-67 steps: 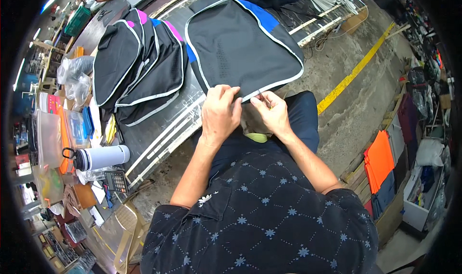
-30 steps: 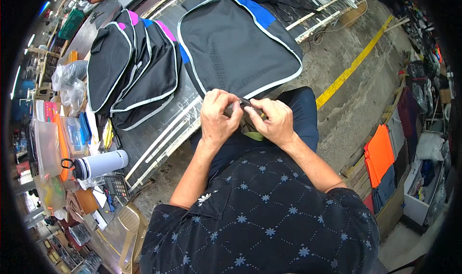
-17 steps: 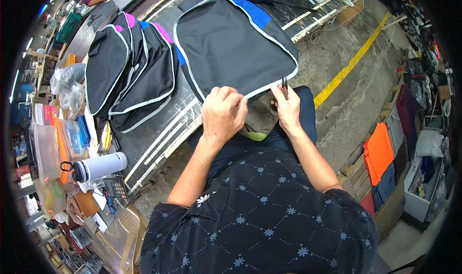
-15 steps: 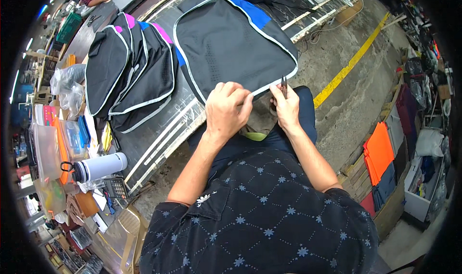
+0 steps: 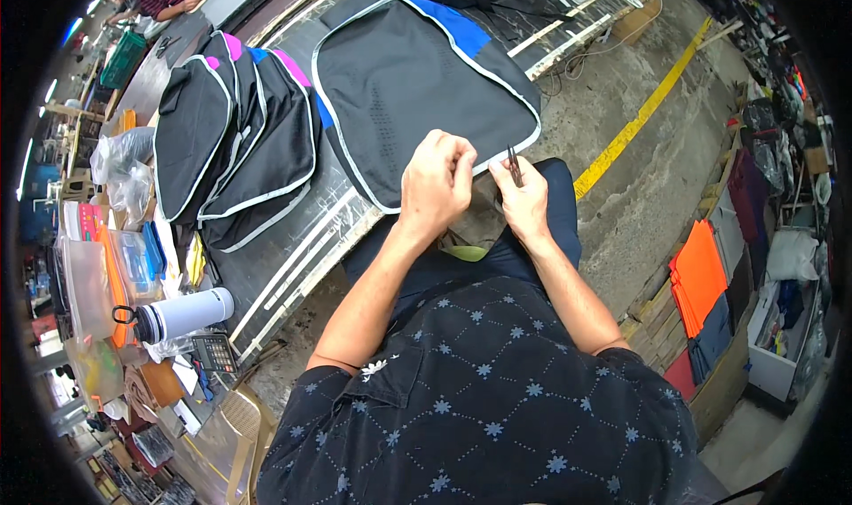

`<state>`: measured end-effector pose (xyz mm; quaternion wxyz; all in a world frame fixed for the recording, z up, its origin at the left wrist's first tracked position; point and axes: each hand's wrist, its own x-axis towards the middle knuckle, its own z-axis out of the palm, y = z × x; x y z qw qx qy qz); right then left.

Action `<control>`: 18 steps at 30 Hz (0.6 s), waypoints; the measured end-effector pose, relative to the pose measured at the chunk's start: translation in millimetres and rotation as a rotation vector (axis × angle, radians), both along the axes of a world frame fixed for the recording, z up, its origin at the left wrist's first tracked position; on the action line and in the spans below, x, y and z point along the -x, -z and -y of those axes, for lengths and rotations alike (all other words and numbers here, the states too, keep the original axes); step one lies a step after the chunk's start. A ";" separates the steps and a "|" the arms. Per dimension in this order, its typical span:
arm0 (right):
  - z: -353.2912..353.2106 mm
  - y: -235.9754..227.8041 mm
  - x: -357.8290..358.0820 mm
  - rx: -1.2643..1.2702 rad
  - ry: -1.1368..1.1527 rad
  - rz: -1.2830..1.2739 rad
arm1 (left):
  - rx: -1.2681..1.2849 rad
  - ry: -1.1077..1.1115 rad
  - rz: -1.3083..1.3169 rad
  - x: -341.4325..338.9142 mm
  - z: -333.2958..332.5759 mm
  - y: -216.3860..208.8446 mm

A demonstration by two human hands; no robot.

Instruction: Inspecting backpacks for quality control and trimming loose threads.

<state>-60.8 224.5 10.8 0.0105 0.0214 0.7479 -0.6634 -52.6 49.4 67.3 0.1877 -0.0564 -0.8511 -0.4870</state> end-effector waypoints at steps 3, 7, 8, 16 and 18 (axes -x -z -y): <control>-1.3 -2.1 -1.0 -0.007 -0.013 -0.016 | -0.050 0.007 -0.009 -3.0 4.7 -0.6; -1.2 -7.1 -2.0 0.062 -0.036 -0.005 | 0.140 0.016 -0.140 -3.9 5.7 4.0; -1.5 -8.1 -2.2 0.075 -0.043 -0.009 | 0.229 0.008 -0.219 -4.6 2.9 3.9; -5.1 -0.9 -1.0 -0.006 -0.032 -0.024 | 0.147 0.003 -0.151 -3.3 -8.4 6.1; -5.6 -1.4 -1.1 -0.012 -0.034 -0.022 | -0.069 -0.021 0.070 -7.5 -6.1 -1.2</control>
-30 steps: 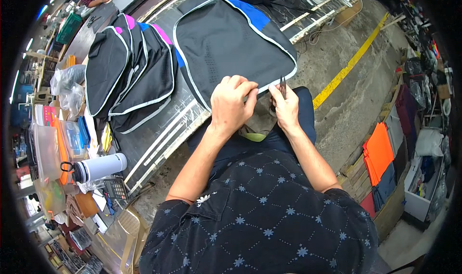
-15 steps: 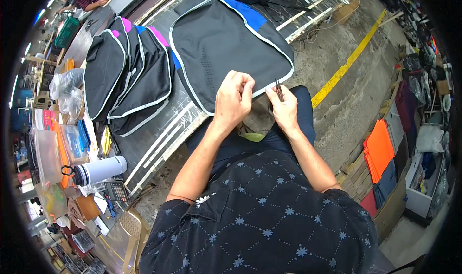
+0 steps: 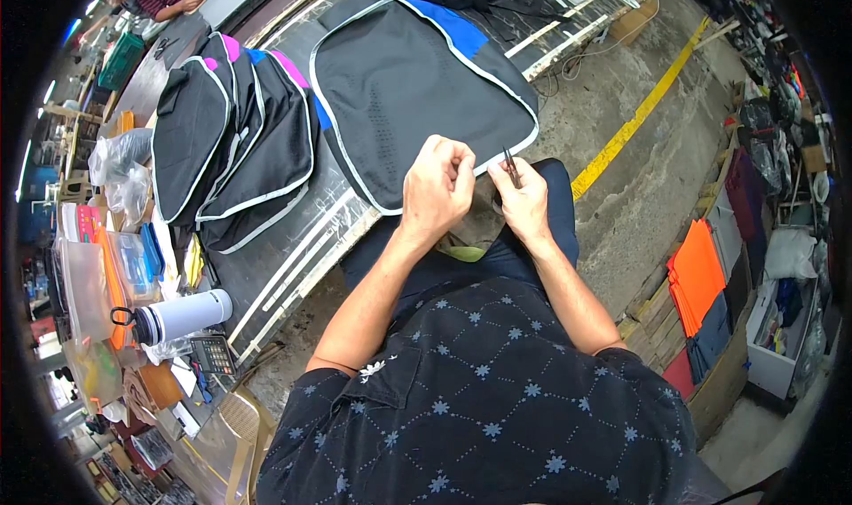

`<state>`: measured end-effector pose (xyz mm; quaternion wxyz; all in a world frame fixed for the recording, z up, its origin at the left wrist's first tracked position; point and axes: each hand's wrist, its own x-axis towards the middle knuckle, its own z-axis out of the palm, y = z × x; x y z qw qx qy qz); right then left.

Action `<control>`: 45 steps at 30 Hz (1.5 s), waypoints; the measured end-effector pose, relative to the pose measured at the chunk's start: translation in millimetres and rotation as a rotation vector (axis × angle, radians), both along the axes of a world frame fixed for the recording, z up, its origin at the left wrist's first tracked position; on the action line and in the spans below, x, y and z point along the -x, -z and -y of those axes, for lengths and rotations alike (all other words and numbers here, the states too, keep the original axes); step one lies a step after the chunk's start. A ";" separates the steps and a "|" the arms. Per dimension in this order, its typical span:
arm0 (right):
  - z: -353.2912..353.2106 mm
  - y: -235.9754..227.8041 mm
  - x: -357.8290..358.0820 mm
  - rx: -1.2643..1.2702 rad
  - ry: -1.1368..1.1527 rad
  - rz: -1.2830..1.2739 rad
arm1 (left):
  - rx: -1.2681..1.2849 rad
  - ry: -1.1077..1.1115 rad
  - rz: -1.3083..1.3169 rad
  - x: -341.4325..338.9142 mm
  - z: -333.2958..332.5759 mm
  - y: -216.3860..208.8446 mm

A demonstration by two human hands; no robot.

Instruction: Inspecting backpacks for quality control and trimming loose threads.

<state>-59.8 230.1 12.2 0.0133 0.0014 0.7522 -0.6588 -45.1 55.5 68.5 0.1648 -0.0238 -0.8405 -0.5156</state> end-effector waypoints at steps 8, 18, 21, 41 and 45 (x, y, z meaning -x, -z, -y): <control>-0.6 -3.5 -1.0 -0.001 -0.034 -0.007 | 0.195 0.033 -0.246 0.7 4.1 14.2; 0.7 -6.4 -1.8 -0.005 -0.035 -0.012 | 0.163 0.004 -0.072 -0.1 -4.1 12.6; 1.7 -12.3 -4.5 0.047 -0.054 -0.027 | -0.098 0.034 0.043 1.0 1.9 16.4; -2.9 -47.2 -22.5 -0.570 -0.025 -0.635 | -0.028 0.032 -0.061 -5.4 0.2 14.1; -4.1 -41.3 -22.1 -0.601 -0.044 -0.671 | -0.066 0.036 -0.014 -7.9 0.9 11.3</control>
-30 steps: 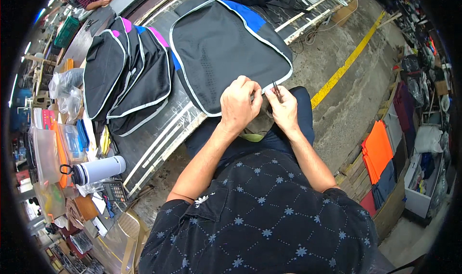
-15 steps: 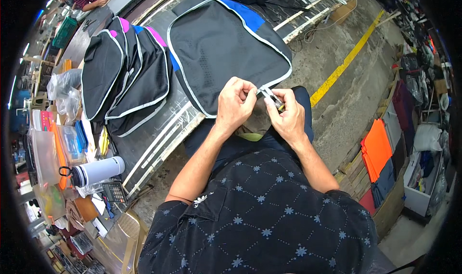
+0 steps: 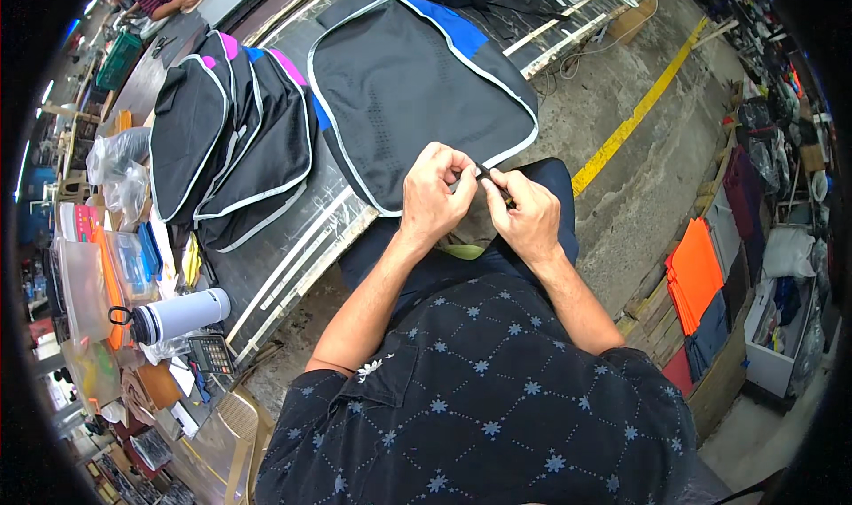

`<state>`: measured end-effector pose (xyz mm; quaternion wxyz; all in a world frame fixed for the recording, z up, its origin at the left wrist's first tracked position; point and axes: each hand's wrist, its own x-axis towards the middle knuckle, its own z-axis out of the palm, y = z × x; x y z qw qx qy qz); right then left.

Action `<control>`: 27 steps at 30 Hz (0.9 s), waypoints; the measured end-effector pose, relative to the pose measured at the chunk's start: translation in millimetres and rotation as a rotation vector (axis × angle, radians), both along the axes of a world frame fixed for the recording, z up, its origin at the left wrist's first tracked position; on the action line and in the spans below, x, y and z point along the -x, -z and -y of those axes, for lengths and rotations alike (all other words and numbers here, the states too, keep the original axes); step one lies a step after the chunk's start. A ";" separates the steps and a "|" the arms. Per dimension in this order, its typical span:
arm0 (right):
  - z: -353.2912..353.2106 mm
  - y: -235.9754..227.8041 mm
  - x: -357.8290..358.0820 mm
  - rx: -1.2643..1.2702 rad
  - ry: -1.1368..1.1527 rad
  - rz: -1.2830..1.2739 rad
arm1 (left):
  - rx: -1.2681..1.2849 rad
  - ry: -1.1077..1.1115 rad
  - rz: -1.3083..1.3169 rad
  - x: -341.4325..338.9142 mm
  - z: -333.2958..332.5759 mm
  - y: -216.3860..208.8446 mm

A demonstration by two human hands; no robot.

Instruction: Inspecting backpacks for quality control and trimming loose threads.

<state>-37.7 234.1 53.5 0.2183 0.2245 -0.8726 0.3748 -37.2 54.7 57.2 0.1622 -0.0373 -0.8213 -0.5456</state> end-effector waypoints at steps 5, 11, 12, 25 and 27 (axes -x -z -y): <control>1.1 -14.7 -3.2 0.039 0.076 0.121 | -0.076 -0.119 -0.181 -11.4 25.1 -17.0; -4.1 3.4 1.2 0.413 0.070 0.488 | -0.281 -0.373 -0.012 -55.1 135.0 -8.5; -5.7 4.3 1.2 0.346 0.072 0.536 | -0.199 -0.375 0.112 -63.0 152.4 -0.3; 21.1 -1.5 -1.2 0.116 -0.041 0.676 | -0.357 -0.265 0.481 -78.6 102.7 29.4; 25.5 -4.3 2.7 0.069 -0.026 0.681 | -0.419 -0.218 0.443 -73.3 103.0 31.6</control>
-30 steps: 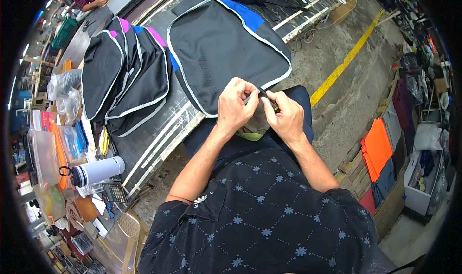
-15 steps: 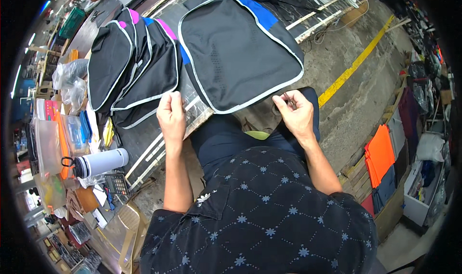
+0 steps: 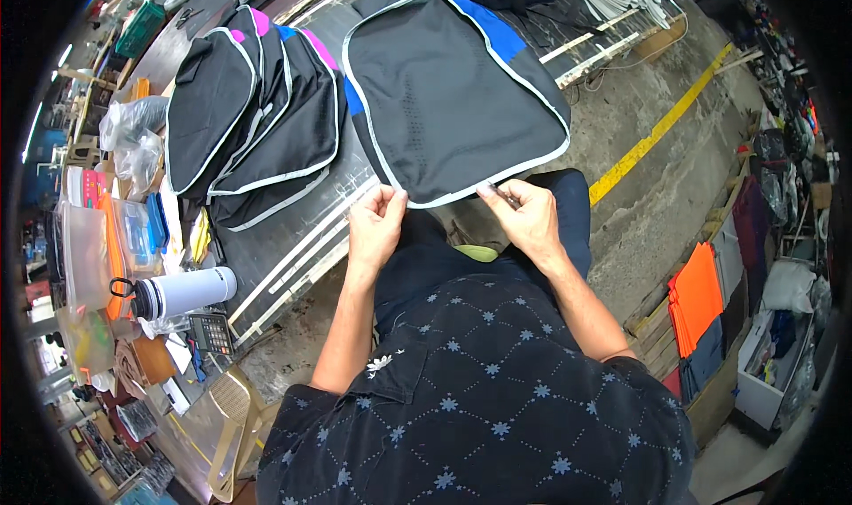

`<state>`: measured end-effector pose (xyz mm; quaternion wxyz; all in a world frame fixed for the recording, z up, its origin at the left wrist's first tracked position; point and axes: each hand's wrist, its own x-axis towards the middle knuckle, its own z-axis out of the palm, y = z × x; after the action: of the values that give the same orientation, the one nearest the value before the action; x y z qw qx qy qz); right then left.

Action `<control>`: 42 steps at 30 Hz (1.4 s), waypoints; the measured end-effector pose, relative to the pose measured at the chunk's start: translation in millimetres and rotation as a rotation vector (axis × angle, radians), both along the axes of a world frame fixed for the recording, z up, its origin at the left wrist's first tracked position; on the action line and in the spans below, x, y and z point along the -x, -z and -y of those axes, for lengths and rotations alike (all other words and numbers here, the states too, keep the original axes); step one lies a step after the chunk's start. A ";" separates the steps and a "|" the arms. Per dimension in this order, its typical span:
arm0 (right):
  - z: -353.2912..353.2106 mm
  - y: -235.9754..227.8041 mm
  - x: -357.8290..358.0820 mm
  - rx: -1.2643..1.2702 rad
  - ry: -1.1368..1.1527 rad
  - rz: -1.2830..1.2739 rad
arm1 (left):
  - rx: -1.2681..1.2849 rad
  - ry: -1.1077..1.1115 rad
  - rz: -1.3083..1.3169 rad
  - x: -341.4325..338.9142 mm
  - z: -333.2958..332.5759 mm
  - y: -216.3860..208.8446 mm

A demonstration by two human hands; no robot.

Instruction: Inspecting backpacks for quality control and trimming loose threads.

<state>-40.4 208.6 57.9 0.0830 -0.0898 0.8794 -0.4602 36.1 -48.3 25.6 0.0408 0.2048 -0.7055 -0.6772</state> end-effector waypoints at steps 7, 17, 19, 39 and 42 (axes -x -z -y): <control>-0.1 2.9 13.6 0.182 0.096 -0.045 | -0.626 -0.040 -0.211 10.3 -33.0 3.7; 8.3 -21.4 8.3 0.167 -0.137 -0.282 | -0.246 0.064 -0.148 0.1 -14.9 25.8; 27.4 -31.9 18.3 0.127 -0.258 -0.393 | -0.234 0.074 -0.147 -0.4 -13.8 25.9; 69.0 -31.4 23.9 0.574 -0.408 0.175 | 0.717 -0.051 -0.365 12.8 -11.7 -34.7; 58.5 -27.7 24.4 0.540 -0.385 0.188 | 0.731 -0.042 -0.341 12.7 -12.8 -49.3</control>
<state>-64.8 150.1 85.5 0.2221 -0.2302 0.6813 -0.6584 23.4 -35.6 74.9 0.2412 0.0759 -0.8787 -0.4049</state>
